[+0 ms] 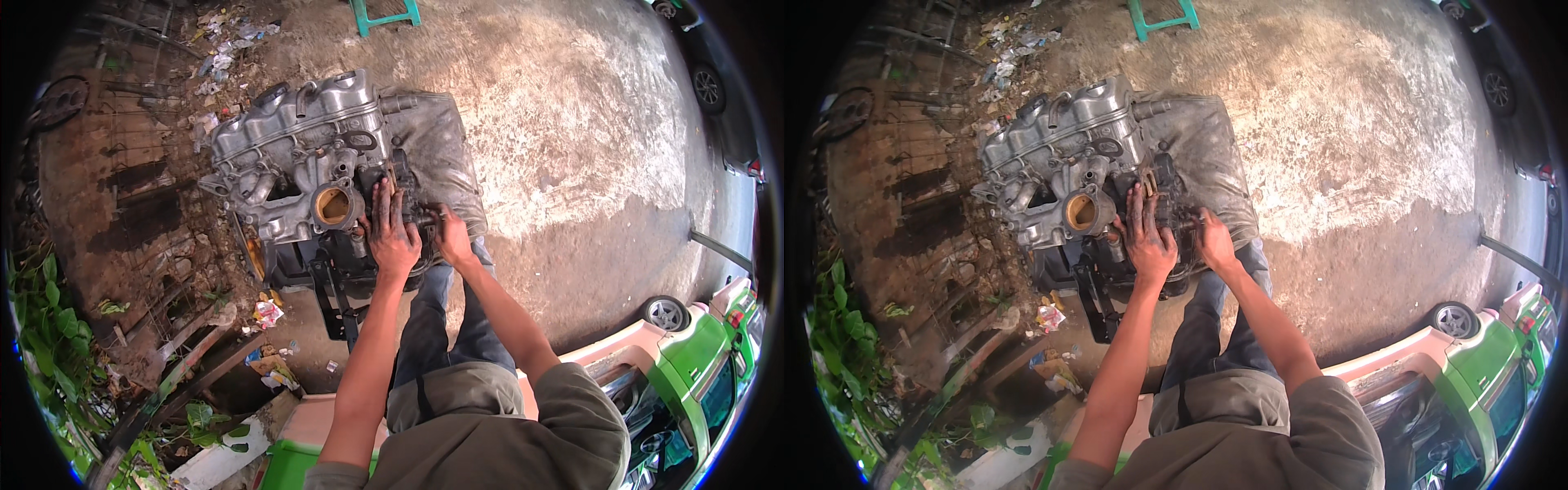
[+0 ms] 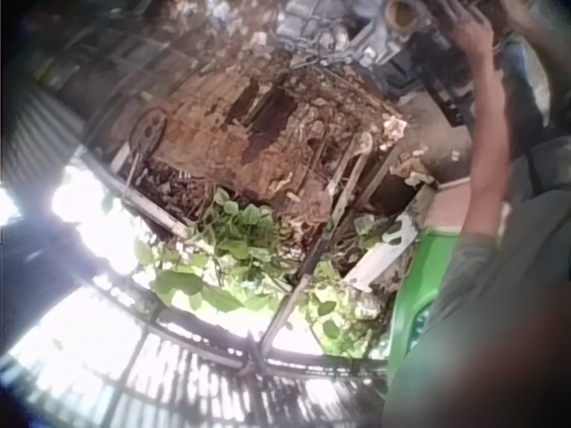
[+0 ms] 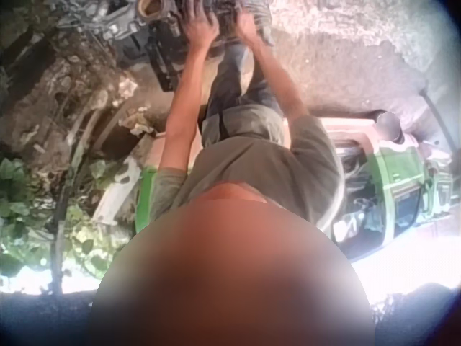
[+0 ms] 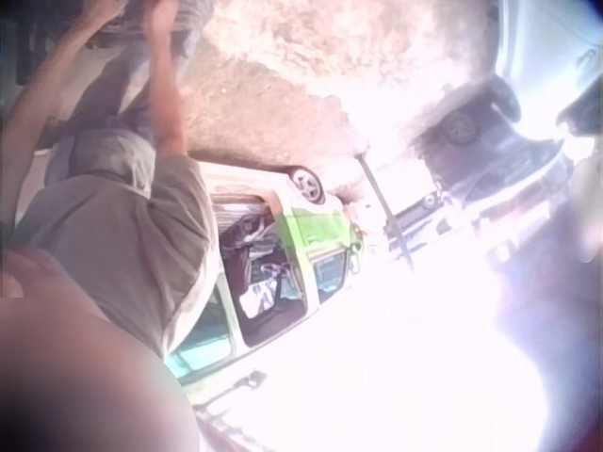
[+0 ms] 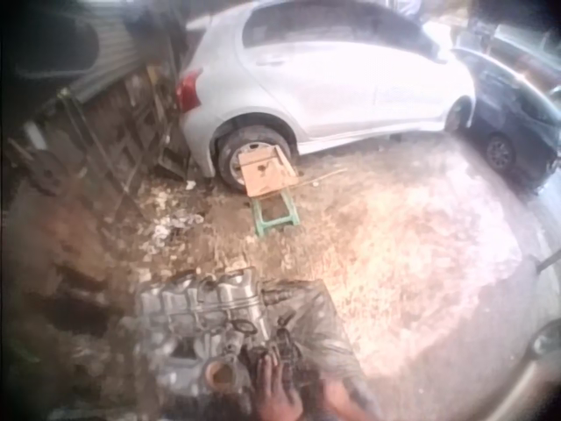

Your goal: The person uses a wrench to loosen and tighten bolts on a car engine block resting on a stand. They repeatedly adjust the tool and reposition their hands to work on different bolt locations on the engine.

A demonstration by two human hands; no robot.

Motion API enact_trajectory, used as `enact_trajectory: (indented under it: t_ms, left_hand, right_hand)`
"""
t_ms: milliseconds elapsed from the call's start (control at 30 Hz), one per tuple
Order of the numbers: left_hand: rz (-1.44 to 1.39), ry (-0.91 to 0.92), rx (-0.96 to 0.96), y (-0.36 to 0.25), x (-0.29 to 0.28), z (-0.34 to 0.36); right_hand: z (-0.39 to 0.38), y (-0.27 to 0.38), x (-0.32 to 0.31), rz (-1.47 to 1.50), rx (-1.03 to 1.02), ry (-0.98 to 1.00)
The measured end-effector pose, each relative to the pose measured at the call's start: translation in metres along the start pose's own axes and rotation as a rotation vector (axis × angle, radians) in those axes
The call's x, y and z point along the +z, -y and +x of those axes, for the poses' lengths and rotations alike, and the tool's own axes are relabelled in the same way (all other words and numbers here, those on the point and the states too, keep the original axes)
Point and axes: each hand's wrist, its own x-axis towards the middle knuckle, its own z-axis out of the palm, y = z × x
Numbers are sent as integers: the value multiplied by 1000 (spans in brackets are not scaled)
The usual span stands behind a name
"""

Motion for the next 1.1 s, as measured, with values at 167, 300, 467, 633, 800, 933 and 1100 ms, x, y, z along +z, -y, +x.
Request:
enact_trajectory:
  t_ms: [167,300,467,633,800,933,1100]
  left_hand:
    - [52,5,-8,-2,-1,-2]
    - [52,4,-5,-1,0,0]
    - [25,-1,-3,0,0,0]
    - [-12,15,-13,-1,0,0]
    - [-16,36,-31,-1,-2,1]
    - [20,28,-25,-1,-3,0]
    - [31,29,-18,-1,-3,-1]
  right_hand:
    - [10,-20,-4,143,118,-316]
    - [56,-54,4,134,338,-183]
    - [107,-71,24,-62,171,88]
    - [127,-65,30,258,443,200]
    - [136,-62,36,216,359,226]
    - [140,-58,34,121,433,244]
    - [145,-37,29,239,580,226]
